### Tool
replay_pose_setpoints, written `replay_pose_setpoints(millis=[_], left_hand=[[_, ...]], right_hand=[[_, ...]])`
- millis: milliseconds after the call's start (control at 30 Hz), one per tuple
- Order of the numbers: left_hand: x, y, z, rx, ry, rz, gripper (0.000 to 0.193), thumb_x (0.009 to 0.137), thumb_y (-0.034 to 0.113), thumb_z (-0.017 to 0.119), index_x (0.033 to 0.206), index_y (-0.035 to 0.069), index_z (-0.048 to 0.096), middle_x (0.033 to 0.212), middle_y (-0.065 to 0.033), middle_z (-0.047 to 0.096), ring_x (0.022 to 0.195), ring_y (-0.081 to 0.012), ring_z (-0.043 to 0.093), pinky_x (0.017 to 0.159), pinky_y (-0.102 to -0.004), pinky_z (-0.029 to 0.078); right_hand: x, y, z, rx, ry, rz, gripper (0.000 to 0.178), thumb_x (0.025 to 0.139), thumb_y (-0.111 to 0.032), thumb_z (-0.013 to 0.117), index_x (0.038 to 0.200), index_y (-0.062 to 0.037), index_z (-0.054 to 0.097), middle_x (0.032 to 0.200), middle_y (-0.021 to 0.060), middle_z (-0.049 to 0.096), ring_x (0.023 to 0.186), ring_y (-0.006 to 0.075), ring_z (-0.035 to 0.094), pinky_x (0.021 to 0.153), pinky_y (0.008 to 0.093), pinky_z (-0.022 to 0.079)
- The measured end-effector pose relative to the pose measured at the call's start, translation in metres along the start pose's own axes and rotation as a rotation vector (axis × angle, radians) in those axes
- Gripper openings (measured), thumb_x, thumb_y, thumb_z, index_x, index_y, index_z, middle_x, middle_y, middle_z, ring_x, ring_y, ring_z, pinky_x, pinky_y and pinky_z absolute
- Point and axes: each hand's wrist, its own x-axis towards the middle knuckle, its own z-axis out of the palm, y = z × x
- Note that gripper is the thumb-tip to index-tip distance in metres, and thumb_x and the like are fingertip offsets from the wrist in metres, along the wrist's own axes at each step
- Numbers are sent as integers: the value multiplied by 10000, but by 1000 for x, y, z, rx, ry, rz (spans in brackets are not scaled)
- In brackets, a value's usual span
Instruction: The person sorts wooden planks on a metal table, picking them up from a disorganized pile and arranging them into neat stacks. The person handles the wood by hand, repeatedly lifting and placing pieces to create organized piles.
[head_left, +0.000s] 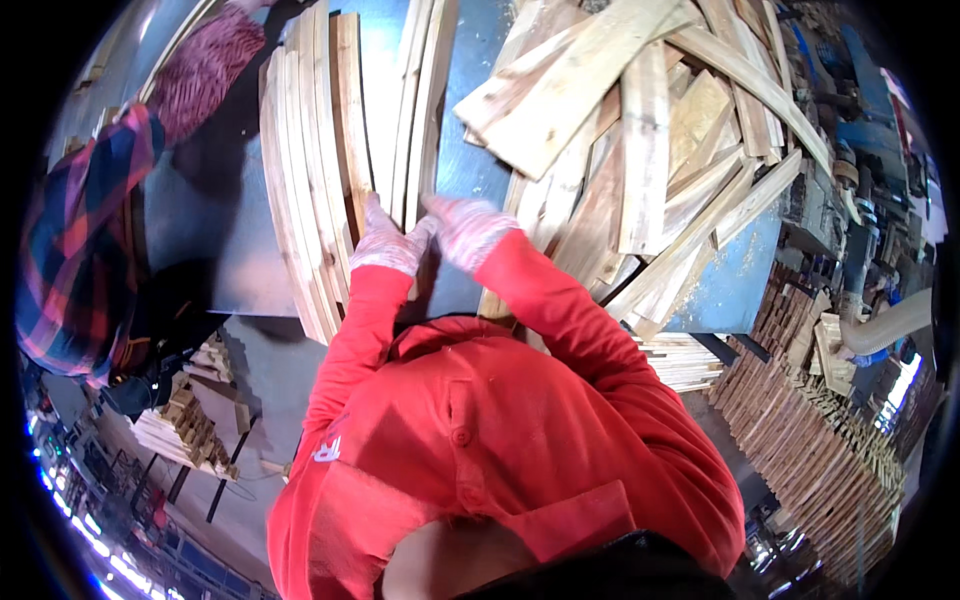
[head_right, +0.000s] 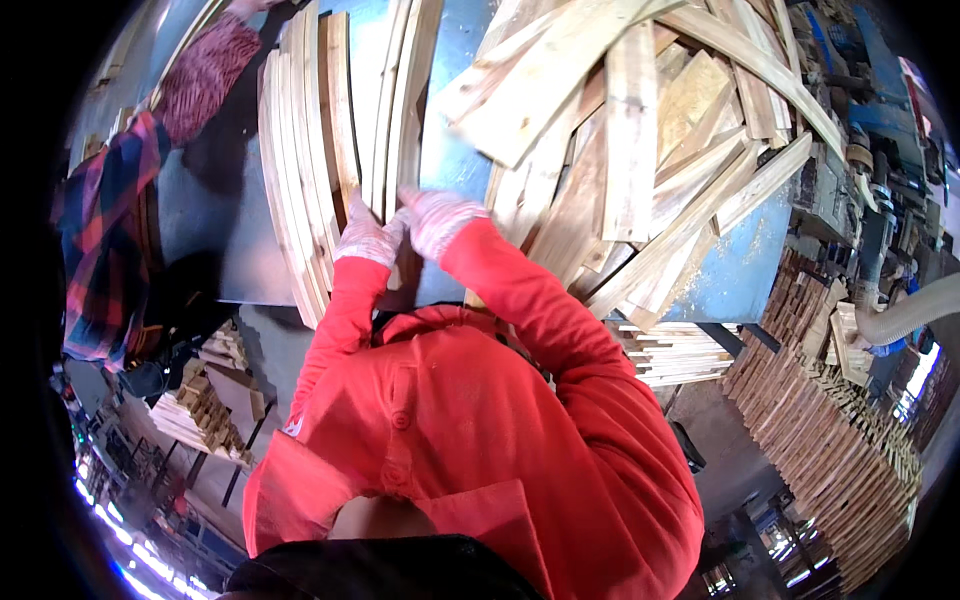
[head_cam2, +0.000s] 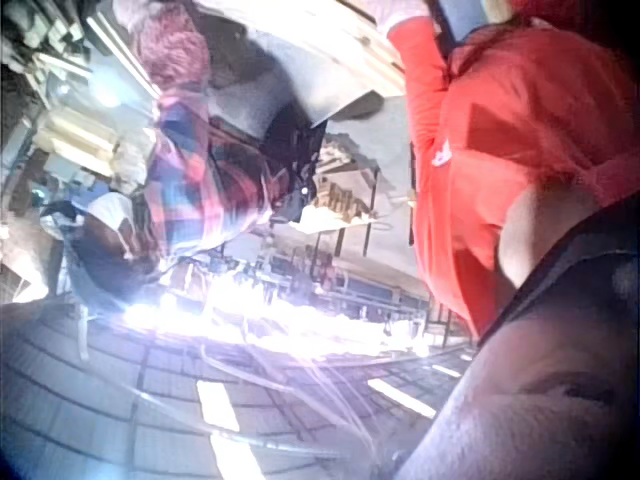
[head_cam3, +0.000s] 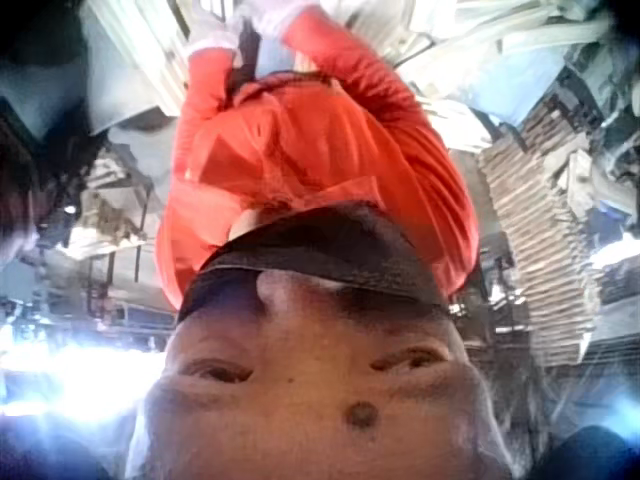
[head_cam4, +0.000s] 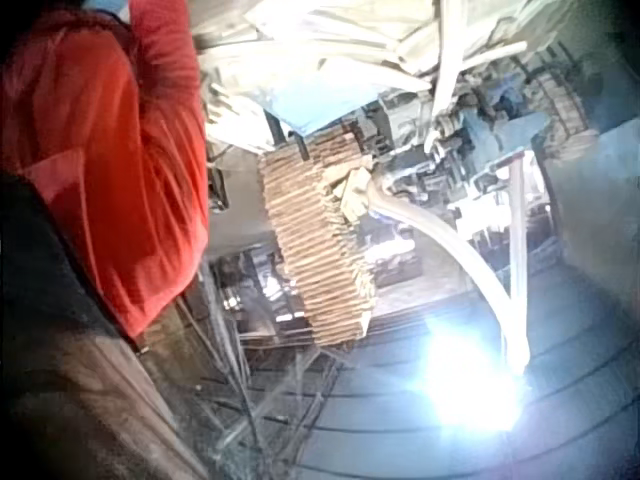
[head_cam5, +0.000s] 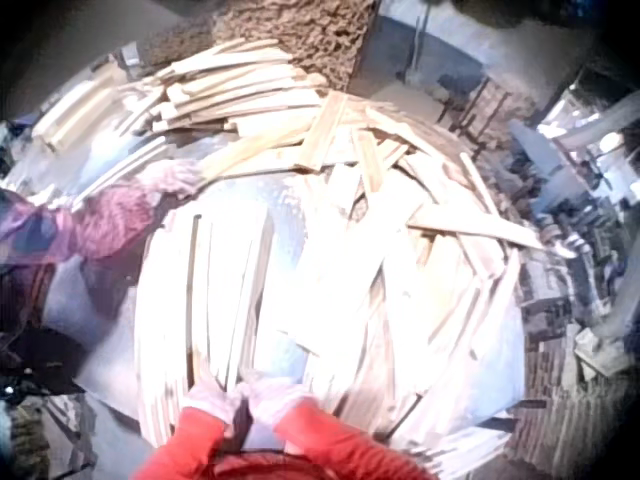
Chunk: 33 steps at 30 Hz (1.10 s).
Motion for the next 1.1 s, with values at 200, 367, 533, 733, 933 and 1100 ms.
replay_pose_setpoints(millis=[200, 367, 533, 733, 933, 1100], left_hand=[[2, 4, -8, -56, -35, -73, 817, 760, 425, 660, 1363, -23, 338, 1121, -287, 615, 1060, -409, 597, 933, -435, 462], [-3, -11, -5, -257, 2, -16, 808, 735, 471, 675, 1315, -23, 405, 1120, -280, 619, 1038, -411, 606, 921, -435, 466], [-20, -29, -12, -203, -25, -170, 768, 749, 434, 681, 1306, -24, 418, 1141, -281, 608, 1072, -399, 591, 919, -422, 466], [-29, -43, -12, -253, 59, -179, 770, 770, 443, 655, 1322, -31, 402, 1125, -280, 613, 1051, -403, 600, 918, -428, 471], [-39, -26, -16, -8, -338, 22, 837, 881, 574, 464, 1437, -8, 234, 1166, -305, 580, 993, -410, 620, 865, -463, 478], [-40, -44, -10, 68, 483, 369, 977, 790, 618, 582, 1470, 37, 190, 1388, -312, 395, 1249, -422, 445, 1018, -504, 359]], right_hand=[[96, 47, -83, 691, 425, 678, 1318, 585, -571, 813, 1473, 10, 31, 1447, 319, 269, 1299, 433, 396, 1050, 462, 384], [119, 56, -107, 639, 323, 666, 1135, 492, -474, 899, 1320, 9, 292, 1226, 251, 553, 1098, 371, 584, 943, 392, 478], [147, 82, -107, 645, 238, 375, 765, 654, -416, 818, 1207, 49, 565, 1147, 196, 640, 1030, 280, 630, 903, 349, 490], [51, 2, -53, 434, 187, 50, 618, 789, -373, 657, 1240, 20, 503, 1154, 286, 600, 1090, 403, 592, 952, 425, 465], [0, -70, 22, 412, 250, 143, 1016, 778, -518, 677, 1469, 25, 166, 1328, 274, 499, 1190, 390, 530, 995, 385, 427], [29, -32, 24, 674, 123, 150, 1118, 675, -437, 790, 1459, 43, 154, 1360, 259, 466, 1206, 343, 526, 1010, 345, 415]])
